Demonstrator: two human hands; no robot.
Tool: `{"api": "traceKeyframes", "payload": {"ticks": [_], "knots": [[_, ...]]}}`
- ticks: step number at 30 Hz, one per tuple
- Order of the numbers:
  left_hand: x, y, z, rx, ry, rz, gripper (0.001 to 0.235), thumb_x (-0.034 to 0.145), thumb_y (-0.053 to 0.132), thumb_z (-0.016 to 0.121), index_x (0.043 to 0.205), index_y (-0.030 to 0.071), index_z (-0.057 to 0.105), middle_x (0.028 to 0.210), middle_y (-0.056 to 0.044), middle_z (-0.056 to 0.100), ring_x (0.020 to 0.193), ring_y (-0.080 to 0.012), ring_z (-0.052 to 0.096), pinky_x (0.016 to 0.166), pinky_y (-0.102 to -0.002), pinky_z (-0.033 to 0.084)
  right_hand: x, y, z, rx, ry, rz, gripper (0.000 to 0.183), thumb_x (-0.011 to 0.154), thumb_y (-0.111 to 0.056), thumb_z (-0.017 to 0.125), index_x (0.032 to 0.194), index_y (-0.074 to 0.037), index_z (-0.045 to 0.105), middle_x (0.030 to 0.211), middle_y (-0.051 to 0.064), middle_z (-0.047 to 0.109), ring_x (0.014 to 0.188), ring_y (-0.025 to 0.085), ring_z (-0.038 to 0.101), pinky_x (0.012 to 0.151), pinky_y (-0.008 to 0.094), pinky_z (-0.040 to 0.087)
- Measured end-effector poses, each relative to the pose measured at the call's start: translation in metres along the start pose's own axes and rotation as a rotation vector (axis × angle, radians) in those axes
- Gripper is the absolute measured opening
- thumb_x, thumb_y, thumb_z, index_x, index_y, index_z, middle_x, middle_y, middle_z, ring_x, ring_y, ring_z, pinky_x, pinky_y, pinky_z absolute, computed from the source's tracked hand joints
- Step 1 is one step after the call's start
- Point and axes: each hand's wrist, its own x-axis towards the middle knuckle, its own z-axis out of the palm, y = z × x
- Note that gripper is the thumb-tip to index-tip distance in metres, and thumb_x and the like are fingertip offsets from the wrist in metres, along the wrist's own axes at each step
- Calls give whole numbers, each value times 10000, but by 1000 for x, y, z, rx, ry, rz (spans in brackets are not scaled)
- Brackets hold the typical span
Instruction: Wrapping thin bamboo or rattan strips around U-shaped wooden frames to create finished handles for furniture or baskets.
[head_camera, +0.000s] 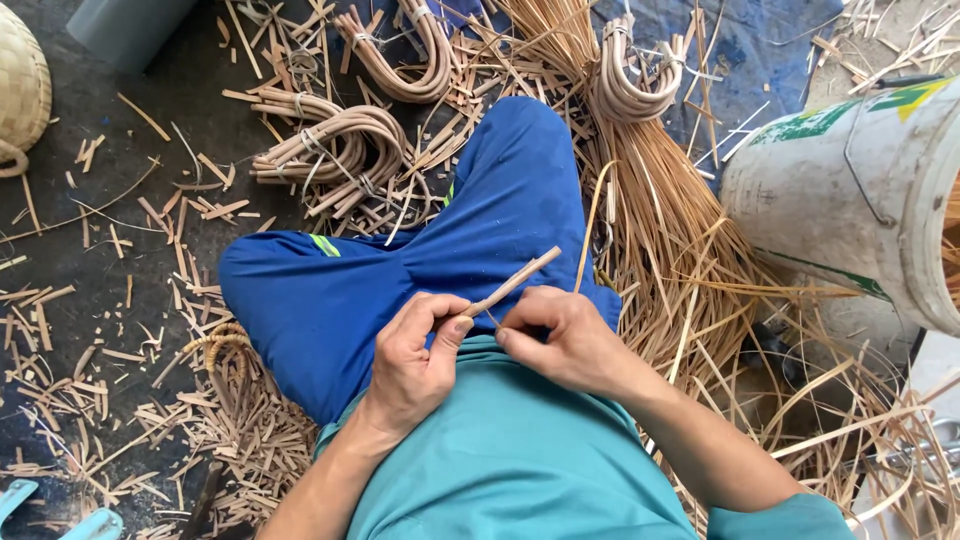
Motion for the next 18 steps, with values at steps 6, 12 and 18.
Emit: {"api": "traceKeyframes", "payload": {"ticks": [6,12,18], "knots": [[4,-3,-3,50,43,-53,97,971,70,682,1054,19,683,912,-90,710,780,-190,684,697,-298,547,-5,-27,-4,-137,-47,-98,131,892,-136,717,950,-20,742,813,107,725,757,214,716,676,338,551],[3,-9,-3,-64,36,-193,126,984,107,666,1070,17,681,894,-65,701,724,-126,642,657,-272,538,2,-28,-23,-134,-278,-342,223,917,-26,652,1137,-5,682,929,118,722,841,279,732,734,375,574],[3,2,-6,-154,73,-272,120,976,94,676,1075,27,686,871,-80,692,693,-162,581,620,-296,503,21,-26,-26,-479,-131,-701,308,901,-38,731,1185,45,644,1026,122,700,913,288,712,778,386,571]]}}
